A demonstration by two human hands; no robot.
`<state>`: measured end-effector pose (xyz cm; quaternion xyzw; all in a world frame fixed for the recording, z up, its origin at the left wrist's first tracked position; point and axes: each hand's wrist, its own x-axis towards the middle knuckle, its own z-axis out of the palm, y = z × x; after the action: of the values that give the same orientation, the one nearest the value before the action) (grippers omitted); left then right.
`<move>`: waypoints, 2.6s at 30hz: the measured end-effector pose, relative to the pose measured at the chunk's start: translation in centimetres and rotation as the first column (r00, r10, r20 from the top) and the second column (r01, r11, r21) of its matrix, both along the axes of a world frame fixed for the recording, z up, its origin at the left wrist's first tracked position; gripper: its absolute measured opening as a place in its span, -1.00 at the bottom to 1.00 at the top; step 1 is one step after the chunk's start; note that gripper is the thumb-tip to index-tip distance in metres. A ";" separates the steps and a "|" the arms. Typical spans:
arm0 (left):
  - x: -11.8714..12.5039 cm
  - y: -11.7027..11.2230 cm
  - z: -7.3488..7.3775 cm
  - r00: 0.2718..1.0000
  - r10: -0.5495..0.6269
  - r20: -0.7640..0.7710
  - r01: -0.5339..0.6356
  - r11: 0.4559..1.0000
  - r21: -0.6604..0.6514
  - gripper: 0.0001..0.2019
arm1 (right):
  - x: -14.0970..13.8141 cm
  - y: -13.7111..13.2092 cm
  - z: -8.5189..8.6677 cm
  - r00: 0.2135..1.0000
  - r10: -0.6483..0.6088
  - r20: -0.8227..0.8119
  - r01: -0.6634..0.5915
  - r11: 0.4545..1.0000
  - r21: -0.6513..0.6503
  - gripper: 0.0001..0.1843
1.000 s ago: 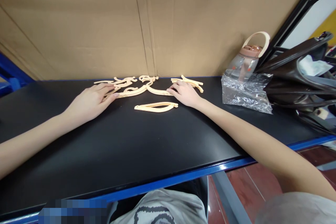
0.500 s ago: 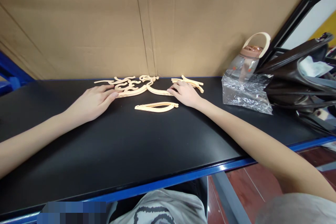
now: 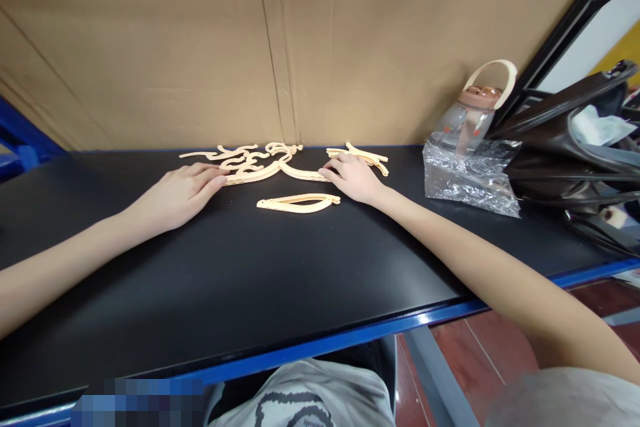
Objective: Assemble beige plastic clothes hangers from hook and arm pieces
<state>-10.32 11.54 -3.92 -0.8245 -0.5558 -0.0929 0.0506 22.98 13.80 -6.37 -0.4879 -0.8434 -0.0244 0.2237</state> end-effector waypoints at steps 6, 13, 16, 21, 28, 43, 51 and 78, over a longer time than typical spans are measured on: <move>0.0 0.1 -0.2 0.999 0.046 0.017 -0.045 0.999 -0.018 -0.32 | 0.0 0.0 0.0 1.000 0.001 0.002 -0.001 1.000 -0.004 -0.57; -0.1 0.3 -0.6 0.999 -0.014 0.051 0.015 1.000 -0.025 -0.34 | 0.0 0.0 -0.1 1.000 -0.008 0.004 0.008 1.000 -0.008 -0.58; -0.1 0.3 -0.5 0.999 -0.021 0.047 0.022 0.999 -0.025 -0.34 | 0.0 0.0 -0.1 1.000 0.002 0.001 -0.002 1.000 -0.002 -0.58; -0.2 0.2 -0.4 0.999 -0.003 0.039 0.004 1.000 -0.025 -0.33 | 0.0 0.0 0.0 1.000 0.000 -0.001 0.000 1.000 -0.008 -0.59; 0.2 0.0 -0.2 0.998 0.035 0.043 -0.034 0.999 -0.030 -0.33 | 0.1 0.1 -0.1 1.000 0.011 0.010 -0.011 1.000 -0.001 -0.57; -0.1 0.4 -0.2 1.000 0.016 -0.022 -0.016 1.000 -0.009 -0.33 | -0.1 -0.2 0.1 1.000 0.022 0.009 -0.022 1.000 -0.008 -0.58; -0.1 0.2 0.1 0.998 0.017 -0.060 -0.016 1.000 0.016 -0.31 | -0.2 -0.3 0.2 1.000 0.011 0.015 -0.011 1.000 -0.017 -0.58; -0.3 0.6 -0.2 1.000 0.002 -0.016 -0.002 1.000 -0.004 -0.30 | 0.0 -0.2 0.1 0.998 0.025 0.053 -0.024 1.000 -0.014 -0.57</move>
<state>-10.66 12.15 -4.07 -0.8249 -0.5563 -0.0849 0.0536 22.95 13.62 -6.25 -0.4783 -0.8551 -0.0289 0.1979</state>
